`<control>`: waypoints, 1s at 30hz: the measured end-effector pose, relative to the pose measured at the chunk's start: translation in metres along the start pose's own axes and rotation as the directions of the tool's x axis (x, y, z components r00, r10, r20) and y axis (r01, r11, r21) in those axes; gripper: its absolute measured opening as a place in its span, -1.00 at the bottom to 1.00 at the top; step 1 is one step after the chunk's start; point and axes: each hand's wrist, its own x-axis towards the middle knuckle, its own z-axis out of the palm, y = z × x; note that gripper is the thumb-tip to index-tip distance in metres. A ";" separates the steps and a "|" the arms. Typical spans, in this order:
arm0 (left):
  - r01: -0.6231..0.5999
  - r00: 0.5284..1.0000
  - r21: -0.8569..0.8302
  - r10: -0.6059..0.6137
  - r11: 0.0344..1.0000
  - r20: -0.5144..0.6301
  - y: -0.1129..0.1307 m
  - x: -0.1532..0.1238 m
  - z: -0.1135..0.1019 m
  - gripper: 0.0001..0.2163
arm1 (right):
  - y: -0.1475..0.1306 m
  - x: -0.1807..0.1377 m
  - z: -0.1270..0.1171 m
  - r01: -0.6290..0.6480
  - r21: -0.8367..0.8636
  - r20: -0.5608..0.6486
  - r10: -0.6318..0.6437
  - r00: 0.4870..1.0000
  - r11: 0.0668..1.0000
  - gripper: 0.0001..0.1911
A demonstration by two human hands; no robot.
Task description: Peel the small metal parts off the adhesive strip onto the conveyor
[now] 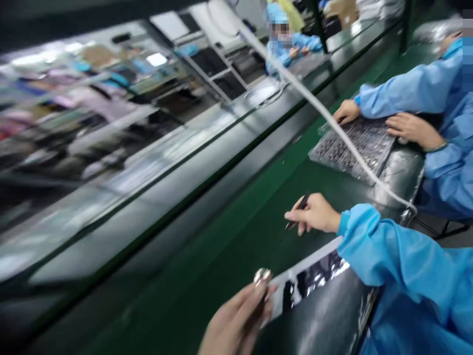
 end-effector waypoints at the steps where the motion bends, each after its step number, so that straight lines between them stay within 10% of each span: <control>1: 0.065 0.998 -0.128 -0.063 0.990 0.020 -0.003 -0.002 0.013 -0.70 | 0.006 -0.005 0.004 -0.005 -0.009 0.001 0.005 1.000 1.000 -0.58; 6: 0.155 0.988 -0.455 -0.138 0.877 0.070 -0.008 0.006 0.038 -0.70 | 0.024 -0.025 0.018 -0.047 -0.093 0.070 0.053 0.996 0.995 -0.62; 30: 0.164 0.986 -0.447 -0.140 0.879 0.088 -0.008 0.003 0.037 -0.71 | 0.033 -0.028 0.016 -0.112 -0.253 0.171 0.159 0.972 0.961 -0.66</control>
